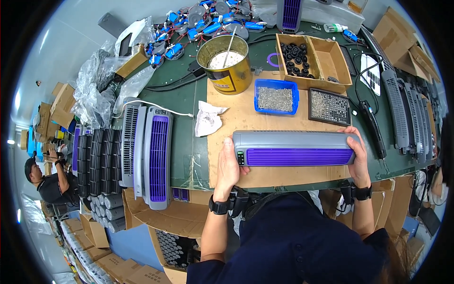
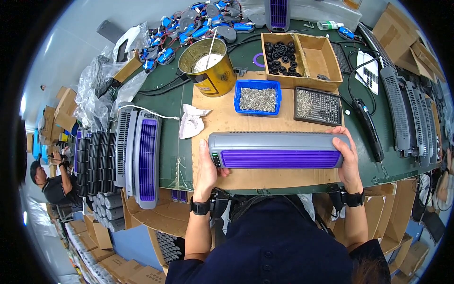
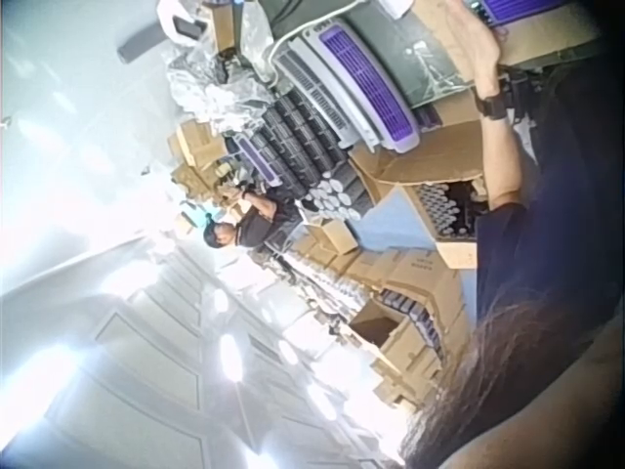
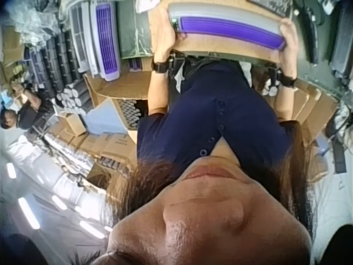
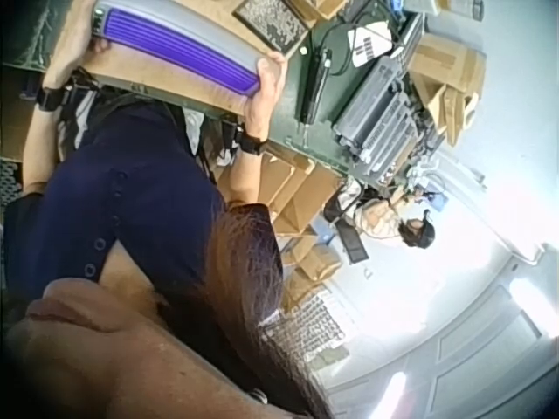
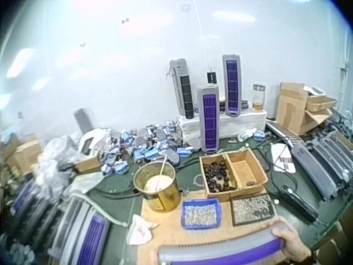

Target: The person uses a power screwdriver to drive screws into a grey component, then connects internal wires and fits a purple grille into the housing by hand. Finally, they plug a cable into the assembled device and press its buttons to test it.

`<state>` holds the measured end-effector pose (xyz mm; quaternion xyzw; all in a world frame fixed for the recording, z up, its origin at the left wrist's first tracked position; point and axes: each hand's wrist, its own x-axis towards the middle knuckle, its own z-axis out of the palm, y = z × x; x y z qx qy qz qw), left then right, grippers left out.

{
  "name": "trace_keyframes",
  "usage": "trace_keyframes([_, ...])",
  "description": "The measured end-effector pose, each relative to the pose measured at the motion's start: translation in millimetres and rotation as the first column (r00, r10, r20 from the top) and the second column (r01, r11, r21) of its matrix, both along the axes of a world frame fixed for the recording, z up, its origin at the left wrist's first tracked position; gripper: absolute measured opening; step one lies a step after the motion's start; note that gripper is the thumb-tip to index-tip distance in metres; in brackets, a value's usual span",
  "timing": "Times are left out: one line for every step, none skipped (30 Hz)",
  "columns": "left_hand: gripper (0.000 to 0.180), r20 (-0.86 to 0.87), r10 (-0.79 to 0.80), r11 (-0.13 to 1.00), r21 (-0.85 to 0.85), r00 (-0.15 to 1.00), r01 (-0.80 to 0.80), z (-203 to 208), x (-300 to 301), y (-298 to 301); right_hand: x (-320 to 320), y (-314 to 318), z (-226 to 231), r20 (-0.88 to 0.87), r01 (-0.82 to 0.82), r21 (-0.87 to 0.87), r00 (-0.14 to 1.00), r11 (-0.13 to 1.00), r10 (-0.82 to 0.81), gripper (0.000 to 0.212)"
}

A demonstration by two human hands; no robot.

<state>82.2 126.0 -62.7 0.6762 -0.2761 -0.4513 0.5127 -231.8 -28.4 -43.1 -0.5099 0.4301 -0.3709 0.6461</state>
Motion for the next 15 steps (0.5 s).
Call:
trace_keyframes([0.077,-0.002,-0.003,1.0,-0.004,1.0,0.003,-1.9,0.8,0.4,0.1,0.1,0.1,0.0,0.004,0.007,1.0,1.0,-0.004,0.036])
trace_keyframes([0.077,-0.005,-0.007,1.0,-0.008,1.0,0.007,-2.9,1.1,0.8,0.3,0.3,0.4,0.0,0.003,0.007,1.0,1.0,-0.003,0.036])
trace_keyframes([0.077,-0.005,-0.007,1.0,-0.008,1.0,0.007,-2.3,0.7,0.5,0.3,0.4,0.7,0.0,0.004,0.007,1.0,1.0,-0.004,0.035])
trace_keyframes([0.077,-0.003,0.0,1.0,-0.012,1.0,0.0,-1.2,0.0,0.2,0.3,0.4,0.9,0.0,0.005,0.007,1.0,1.0,-0.005,0.035])
trace_keyframes([0.077,-0.001,0.008,1.0,-0.016,1.0,-0.008,-0.7,-0.4,0.1,0.0,0.1,0.6,-0.001,0.005,0.007,1.0,1.0,-0.005,0.035])
trace_keyframes([0.077,-0.002,0.008,1.0,-0.016,1.0,-0.008,-0.9,-0.4,0.1,-0.3,-0.3,0.0,0.003,0.004,0.006,1.0,1.0,-0.004,0.034])
trace_keyframes([0.078,-0.002,0.007,1.0,-0.015,1.0,-0.007,-1.3,-0.3,0.2,-0.5,-0.5,-0.4,0.006,0.002,0.006,1.0,1.0,-0.002,0.033])
trace_keyframes([0.078,-0.002,0.007,1.0,-0.013,1.0,-0.007,-1.6,-0.4,0.5,-0.5,-0.3,-0.3,0.006,0.002,0.006,1.0,1.0,-0.002,0.033])
trace_keyframes([0.078,-0.002,0.007,1.0,-0.014,1.0,-0.007,-1.3,-0.5,0.4,-0.3,-0.4,-0.1,0.012,0.002,0.011,1.0,1.0,-0.002,0.033])
trace_keyframes([0.078,-0.003,0.014,1.0,-0.012,1.0,-0.014,-0.8,-0.9,0.4,-0.1,-0.3,0.1,0.017,0.002,0.017,1.0,1.0,-0.002,0.033])
trace_keyframes([0.078,-0.005,0.021,1.0,-0.01,1.0,-0.021,-0.6,-1.2,0.5,0.6,0.2,0.9,0.017,0.002,0.017,1.0,1.0,-0.002,0.033])
trace_keyframes([0.078,-0.004,0.02,1.0,-0.011,1.0,-0.02,-0.6,-0.8,0.6,1.7,0.9,2.2,0.011,0.004,0.011,1.0,1.0,-0.004,0.031])
trace_keyframes([0.079,0.002,0.01,1.0,-0.01,1.0,-0.01,-0.9,-0.4,0.9,2.3,1.3,2.9,0.004,0.005,0.005,1.0,1.0,-0.006,0.031])
trace_keyframes([0.079,0.008,-0.001,1.0,-0.009,1.0,0.001,-1.1,-0.2,1.2,2.2,1.3,2.9,0.004,0.005,0.005,1.0,1.0,-0.006,0.031])
trace_keyframes([0.079,0.009,-0.001,1.0,-0.009,1.0,0.001,-0.6,-0.5,0.9,2.1,1.3,2.9,0.01,0.003,0.004,1.0,1.0,-0.003,0.031])
